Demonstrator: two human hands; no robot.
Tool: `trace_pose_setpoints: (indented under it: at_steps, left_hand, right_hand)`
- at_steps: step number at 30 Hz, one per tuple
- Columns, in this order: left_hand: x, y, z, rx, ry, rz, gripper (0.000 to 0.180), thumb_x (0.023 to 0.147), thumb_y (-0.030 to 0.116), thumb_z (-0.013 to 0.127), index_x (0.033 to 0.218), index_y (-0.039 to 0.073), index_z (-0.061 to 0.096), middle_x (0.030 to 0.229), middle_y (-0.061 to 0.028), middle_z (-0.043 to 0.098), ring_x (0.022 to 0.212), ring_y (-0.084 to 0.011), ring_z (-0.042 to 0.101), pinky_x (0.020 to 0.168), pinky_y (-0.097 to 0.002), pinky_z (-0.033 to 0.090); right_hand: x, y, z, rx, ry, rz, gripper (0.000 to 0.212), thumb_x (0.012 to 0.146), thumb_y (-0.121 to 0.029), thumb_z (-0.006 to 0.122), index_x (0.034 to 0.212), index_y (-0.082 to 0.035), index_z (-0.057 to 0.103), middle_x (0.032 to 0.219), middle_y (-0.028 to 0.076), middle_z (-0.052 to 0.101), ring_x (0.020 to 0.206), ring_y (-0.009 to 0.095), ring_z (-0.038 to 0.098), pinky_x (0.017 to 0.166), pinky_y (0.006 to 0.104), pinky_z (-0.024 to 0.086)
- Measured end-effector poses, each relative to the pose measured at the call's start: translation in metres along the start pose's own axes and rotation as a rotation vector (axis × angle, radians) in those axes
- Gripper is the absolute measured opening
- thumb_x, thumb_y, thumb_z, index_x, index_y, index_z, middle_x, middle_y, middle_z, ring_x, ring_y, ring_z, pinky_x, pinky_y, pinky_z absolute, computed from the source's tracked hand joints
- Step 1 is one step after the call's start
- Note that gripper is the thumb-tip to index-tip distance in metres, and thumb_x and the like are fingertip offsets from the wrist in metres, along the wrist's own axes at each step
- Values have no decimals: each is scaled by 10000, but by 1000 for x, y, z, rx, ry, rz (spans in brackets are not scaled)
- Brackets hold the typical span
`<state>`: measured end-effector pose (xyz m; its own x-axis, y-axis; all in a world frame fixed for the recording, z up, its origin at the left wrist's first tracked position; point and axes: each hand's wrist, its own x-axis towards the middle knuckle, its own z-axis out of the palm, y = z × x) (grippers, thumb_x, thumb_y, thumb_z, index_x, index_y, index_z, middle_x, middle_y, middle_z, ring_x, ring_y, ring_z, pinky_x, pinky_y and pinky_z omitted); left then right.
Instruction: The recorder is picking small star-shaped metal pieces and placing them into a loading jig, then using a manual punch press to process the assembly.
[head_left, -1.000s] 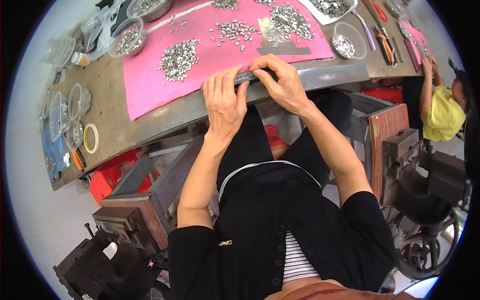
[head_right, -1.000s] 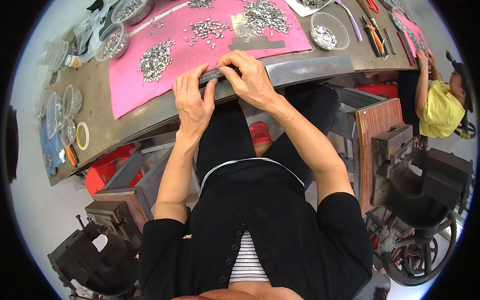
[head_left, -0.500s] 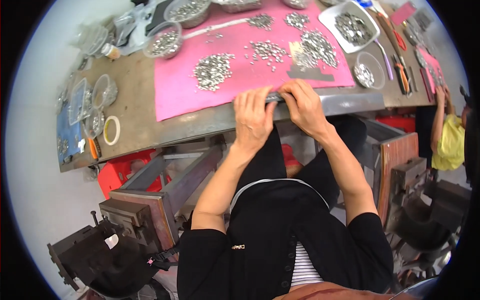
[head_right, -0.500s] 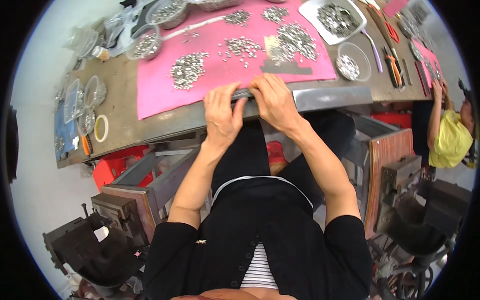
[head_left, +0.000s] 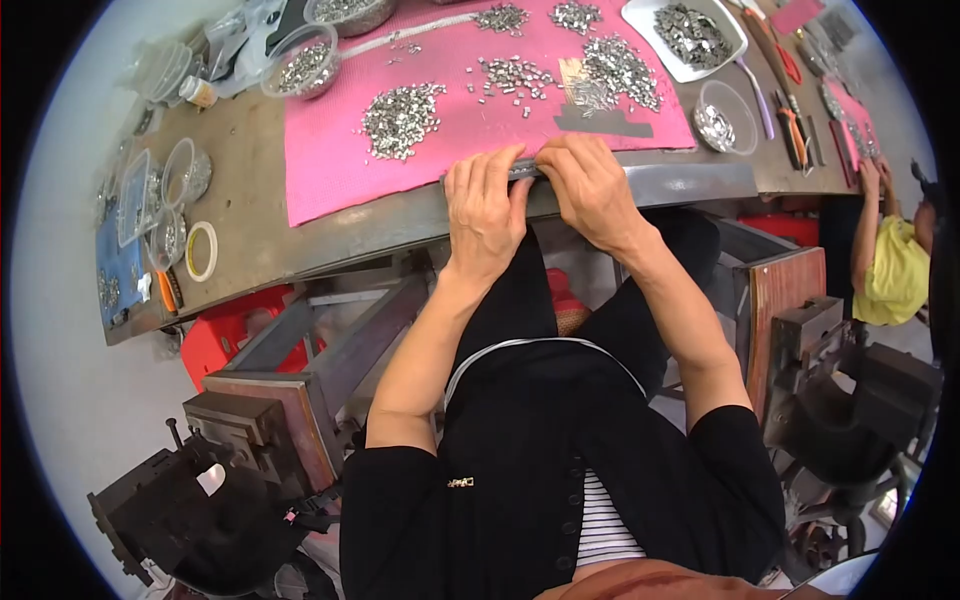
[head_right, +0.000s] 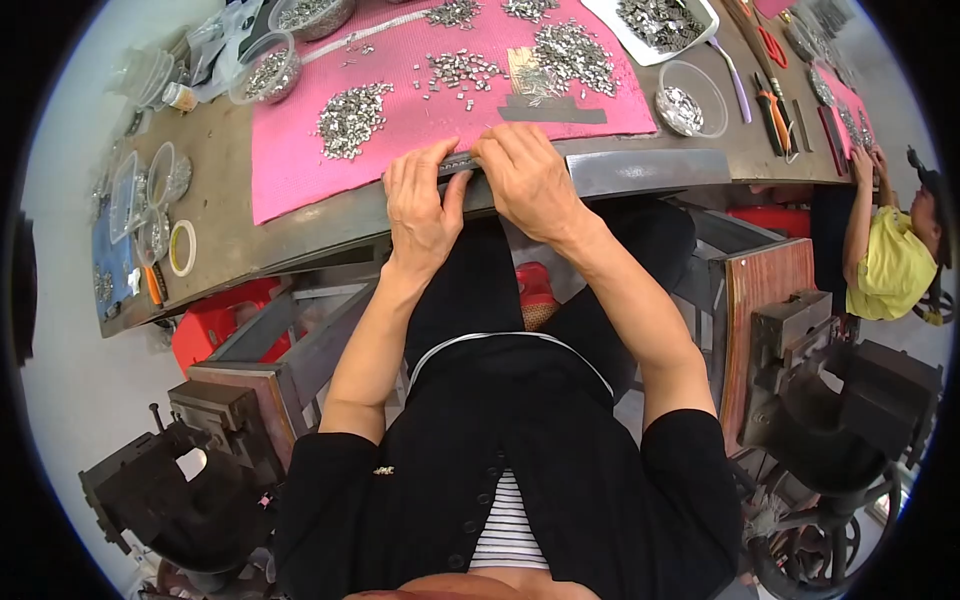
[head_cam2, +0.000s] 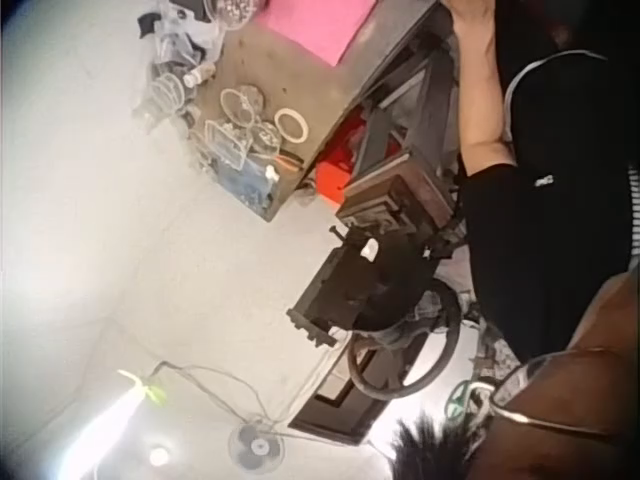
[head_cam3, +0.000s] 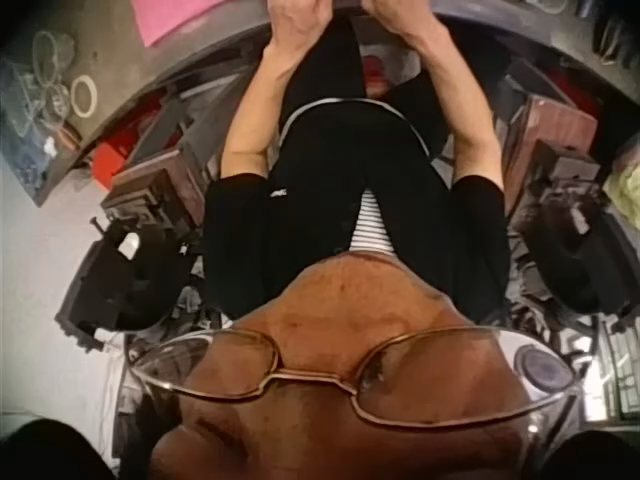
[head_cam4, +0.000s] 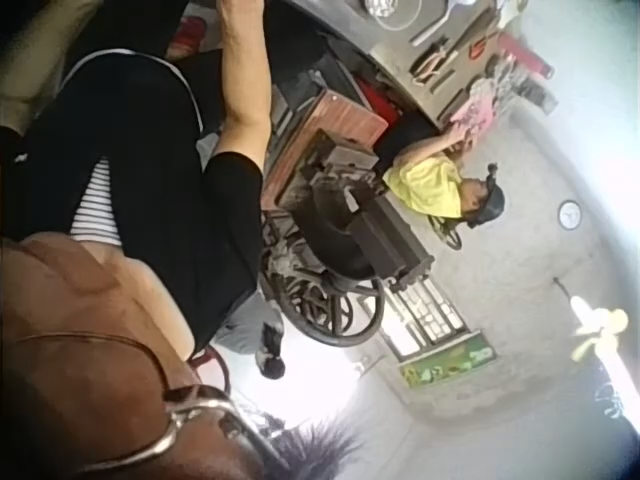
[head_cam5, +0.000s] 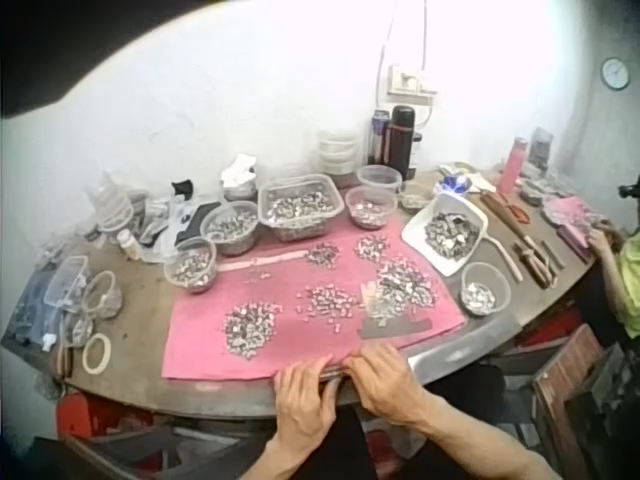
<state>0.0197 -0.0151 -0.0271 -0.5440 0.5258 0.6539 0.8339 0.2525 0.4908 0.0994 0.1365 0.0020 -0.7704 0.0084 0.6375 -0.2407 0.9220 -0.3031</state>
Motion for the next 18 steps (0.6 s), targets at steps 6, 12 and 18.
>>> trace_pose_setpoints:
  at_steps: [6, 12, 18]
  left_hand:
    - [-1, 9, 0, -37, -8, -41, 450, 794, 25, 749, 1225, 40, 620, 1090, -143, 643, 1023, -338, 597, 900, -437, 431]
    - [29, -20, -33, -123, -57, -11, 350, 832, 29, 714, 1172, 33, 629, 1111, -166, 621, 1049, -355, 592, 958, -467, 459]
    - [86, -131, -67, -68, -118, -37, 299, 967, 123, 611, 1239, 4, 650, 1264, -215, 646, 1185, -419, 589, 1050, -471, 452]
  right_hand:
    - [-1, 1, -5, 45, -40, 57, 134, 822, 30, 680, 944, -5, 636, 935, 127, 632, 870, 322, 617, 777, 404, 491]
    - [5, 0, -17, 14, -170, -3, 131, 822, -25, 701, 934, -39, 632, 944, 84, 631, 890, 285, 611, 818, 402, 468]
    - [55, 32, -22, 151, -295, 92, 198, 865, -13, 697, 1060, -39, 694, 1066, 121, 692, 1015, 302, 667, 875, 387, 530]
